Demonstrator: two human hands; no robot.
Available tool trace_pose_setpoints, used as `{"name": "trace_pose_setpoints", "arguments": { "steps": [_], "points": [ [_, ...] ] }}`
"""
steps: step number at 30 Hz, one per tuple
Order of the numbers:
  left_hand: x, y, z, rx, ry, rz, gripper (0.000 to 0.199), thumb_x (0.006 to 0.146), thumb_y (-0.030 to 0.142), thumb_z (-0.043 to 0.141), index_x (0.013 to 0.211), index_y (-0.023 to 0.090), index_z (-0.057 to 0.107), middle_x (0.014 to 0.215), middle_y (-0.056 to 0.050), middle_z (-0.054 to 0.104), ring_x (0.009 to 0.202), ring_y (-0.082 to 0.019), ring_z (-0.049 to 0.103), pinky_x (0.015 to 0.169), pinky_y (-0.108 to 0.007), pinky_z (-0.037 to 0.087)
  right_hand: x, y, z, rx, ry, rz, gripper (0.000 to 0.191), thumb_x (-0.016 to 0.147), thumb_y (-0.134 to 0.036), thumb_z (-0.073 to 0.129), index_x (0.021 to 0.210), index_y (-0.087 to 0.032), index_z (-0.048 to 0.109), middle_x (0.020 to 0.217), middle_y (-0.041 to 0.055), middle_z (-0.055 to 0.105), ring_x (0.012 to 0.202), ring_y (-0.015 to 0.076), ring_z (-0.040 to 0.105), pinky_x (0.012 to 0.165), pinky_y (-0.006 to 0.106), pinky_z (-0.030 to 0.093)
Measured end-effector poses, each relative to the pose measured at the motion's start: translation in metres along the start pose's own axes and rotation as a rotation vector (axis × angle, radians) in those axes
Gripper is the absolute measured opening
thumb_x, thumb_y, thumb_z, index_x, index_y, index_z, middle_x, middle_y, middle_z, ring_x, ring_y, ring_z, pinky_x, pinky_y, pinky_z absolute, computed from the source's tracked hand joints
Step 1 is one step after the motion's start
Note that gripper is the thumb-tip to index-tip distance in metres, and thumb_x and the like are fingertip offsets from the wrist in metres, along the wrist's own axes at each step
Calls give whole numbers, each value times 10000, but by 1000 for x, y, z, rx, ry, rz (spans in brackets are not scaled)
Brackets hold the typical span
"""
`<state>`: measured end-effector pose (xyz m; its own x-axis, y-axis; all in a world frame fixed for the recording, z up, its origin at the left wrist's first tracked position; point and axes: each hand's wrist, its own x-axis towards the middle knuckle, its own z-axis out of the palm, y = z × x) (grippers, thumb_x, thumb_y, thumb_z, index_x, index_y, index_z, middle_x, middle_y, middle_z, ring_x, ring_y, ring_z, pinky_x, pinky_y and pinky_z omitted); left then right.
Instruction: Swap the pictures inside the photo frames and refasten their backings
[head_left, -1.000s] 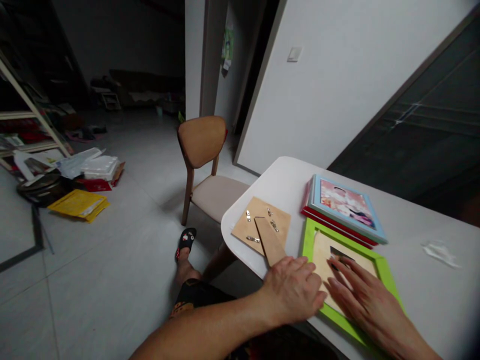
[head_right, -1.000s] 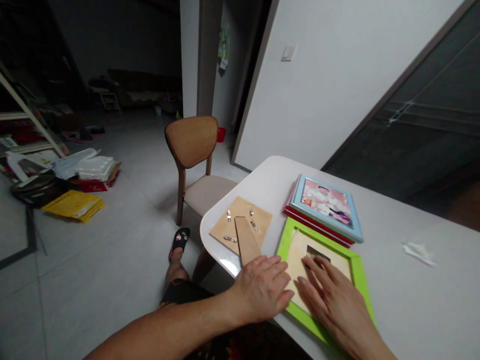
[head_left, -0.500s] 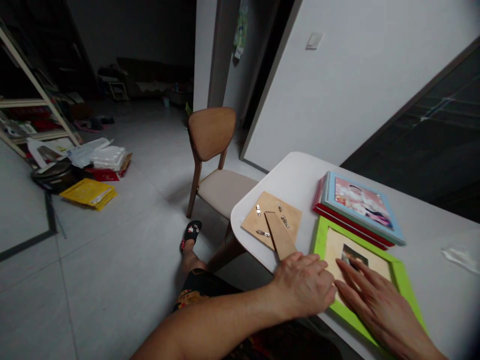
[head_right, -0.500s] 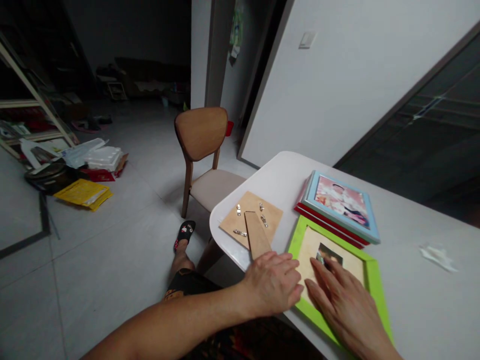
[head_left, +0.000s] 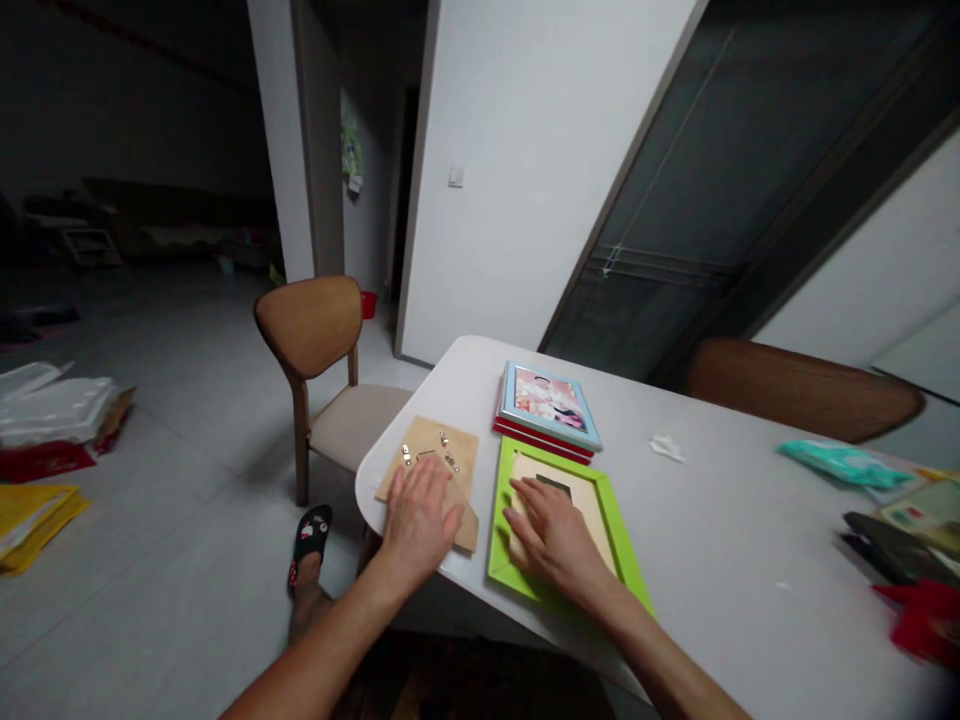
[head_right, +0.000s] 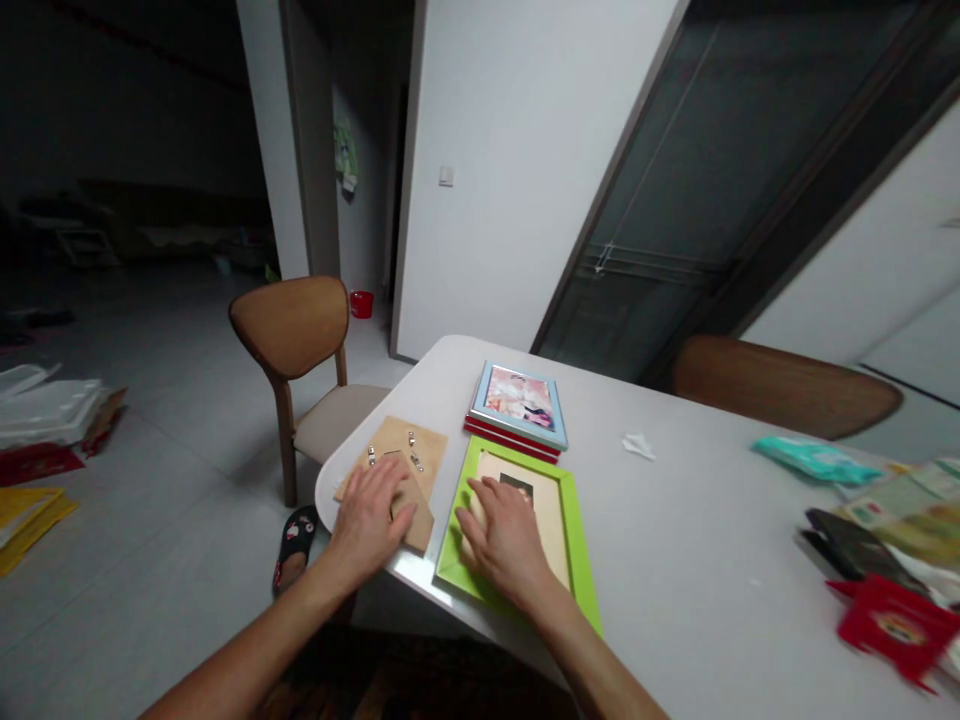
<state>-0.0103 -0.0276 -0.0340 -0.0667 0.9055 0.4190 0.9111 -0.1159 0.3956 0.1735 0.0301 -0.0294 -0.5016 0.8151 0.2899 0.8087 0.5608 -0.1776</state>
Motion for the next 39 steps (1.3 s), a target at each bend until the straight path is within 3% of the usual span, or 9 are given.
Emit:
{"name": "trace_pose_setpoints", "arguments": {
  "steps": [3,7,12,17,21,25,28,33,39],
  "points": [
    [-3,-27,-5,135,-70,-107,438,753,313,498,1134,101,449,1267,-177,418,1191,-276,343,974,-475,260,9,-38,-5,80,-40,19,385,801,-380,388,1092,-165,516,1026,95,581,950,221,479,816,341,330],
    [-25,-43,-8,159,-135,11,520,734,413,509,1150,108,446,1298,-174,378,1218,-267,304,991,-437,264,16,-71,5,43,-74,54,413,727,-456,480,1048,-199,518,937,95,579,897,241,472,774,359,307],
    [-41,-50,-17,99,-151,124,603,636,364,629,1166,163,424,1284,-131,414,1205,-245,333,984,-425,298,17,-79,13,163,-62,50,442,686,-272,525,1115,-180,474,925,96,553,878,228,470,762,331,343],
    [-32,-54,-26,-19,-39,230,404,697,249,583,1086,188,490,1246,-100,467,1177,-231,381,943,-405,375,6,-77,-12,395,38,7,530,602,-171,545,1128,-150,483,981,91,550,926,213,463,808,307,373],
    [-12,-20,-40,-118,115,302,332,759,229,517,1087,193,482,1222,-85,492,1152,-210,418,950,-396,381,-6,-57,-46,477,98,34,446,591,-169,537,1037,-154,550,951,74,583,893,200,501,821,330,391],
    [11,35,-50,-232,119,429,417,721,228,568,1116,167,448,1267,-107,437,1200,-228,345,976,-417,351,-23,-22,-77,545,137,139,429,611,-182,525,1037,-139,545,1001,79,585,915,191,527,843,334,400],
    [26,71,-46,-351,118,421,438,704,181,574,1120,156,437,1262,-114,440,1204,-220,338,986,-423,334,-35,0,-97,559,150,200,395,655,-230,504,1039,-146,540,1021,77,582,909,179,544,814,309,428],
    [36,104,-10,-506,100,294,474,660,136,590,1109,143,438,1265,-136,428,1209,-227,328,988,-455,314,-44,27,-110,346,215,247,353,652,-276,503,979,-166,577,999,79,582,909,198,545,832,337,417],
    [15,98,45,-473,-144,217,585,621,178,621,1159,106,403,1282,-179,394,1209,-249,323,981,-453,314,-55,52,-73,231,33,317,335,638,-248,459,914,-149,621,912,84,610,851,202,568,792,314,433]
  ]
}}
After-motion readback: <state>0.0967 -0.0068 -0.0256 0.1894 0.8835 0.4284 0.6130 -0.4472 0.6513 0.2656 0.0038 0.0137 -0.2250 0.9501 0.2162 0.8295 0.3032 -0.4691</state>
